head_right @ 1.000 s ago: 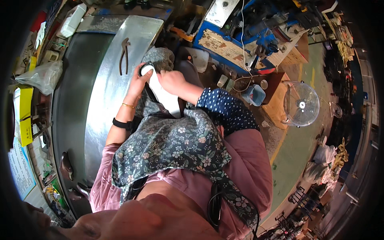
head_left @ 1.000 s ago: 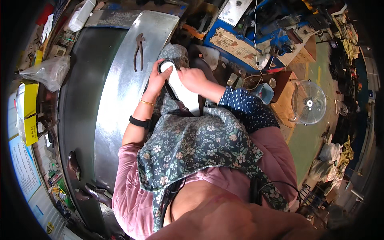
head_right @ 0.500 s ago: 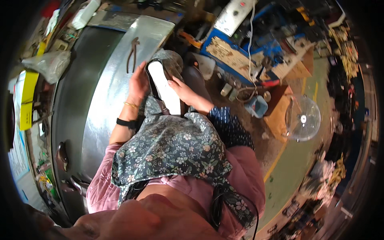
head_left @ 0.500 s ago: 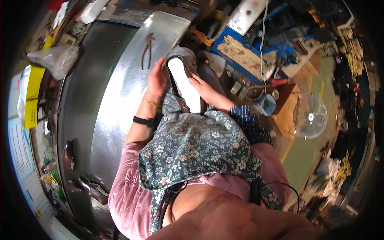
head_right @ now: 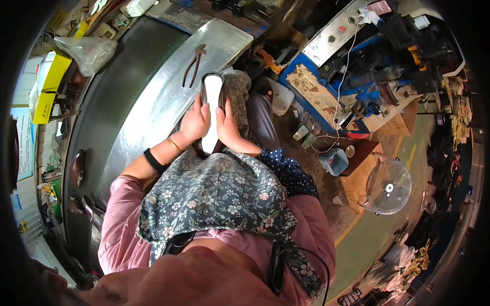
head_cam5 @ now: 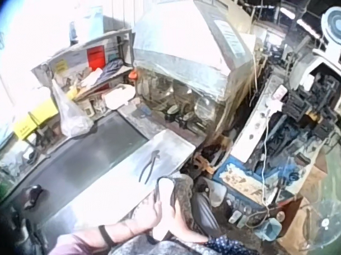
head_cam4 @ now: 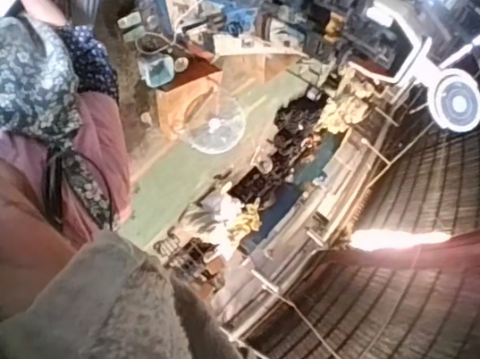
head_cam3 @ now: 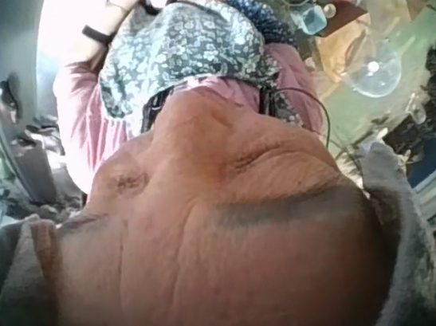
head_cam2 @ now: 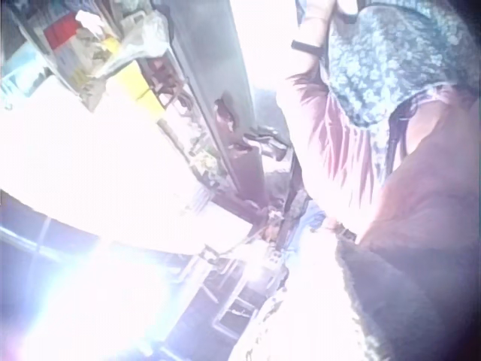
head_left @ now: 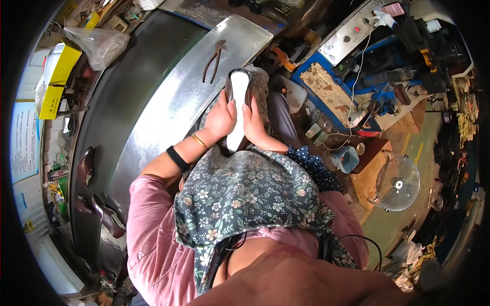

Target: Apply adhesive and place shoe components into an industrial heat-setting machine.

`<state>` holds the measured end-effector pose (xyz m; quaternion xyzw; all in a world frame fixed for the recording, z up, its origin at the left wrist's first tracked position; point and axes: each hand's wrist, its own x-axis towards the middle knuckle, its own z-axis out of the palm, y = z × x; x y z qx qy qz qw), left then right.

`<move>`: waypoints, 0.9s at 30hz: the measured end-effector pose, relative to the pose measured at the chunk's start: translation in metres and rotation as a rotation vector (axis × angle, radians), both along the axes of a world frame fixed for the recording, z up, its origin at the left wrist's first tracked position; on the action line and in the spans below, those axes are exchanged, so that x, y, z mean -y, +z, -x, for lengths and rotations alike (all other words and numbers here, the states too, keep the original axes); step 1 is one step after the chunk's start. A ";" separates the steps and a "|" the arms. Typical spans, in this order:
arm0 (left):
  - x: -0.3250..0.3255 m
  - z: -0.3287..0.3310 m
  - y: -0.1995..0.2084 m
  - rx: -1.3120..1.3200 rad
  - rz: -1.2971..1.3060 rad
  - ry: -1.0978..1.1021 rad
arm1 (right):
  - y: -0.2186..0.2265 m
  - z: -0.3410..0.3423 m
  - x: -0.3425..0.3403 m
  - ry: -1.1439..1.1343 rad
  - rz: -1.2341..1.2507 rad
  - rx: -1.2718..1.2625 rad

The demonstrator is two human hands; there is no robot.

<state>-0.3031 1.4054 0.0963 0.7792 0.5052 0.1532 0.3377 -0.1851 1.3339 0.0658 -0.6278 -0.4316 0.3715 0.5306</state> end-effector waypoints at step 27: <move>-0.051 -0.045 -0.012 0.851 0.746 -0.051 | 0.005 -0.067 -0.067 0.291 0.021 -0.536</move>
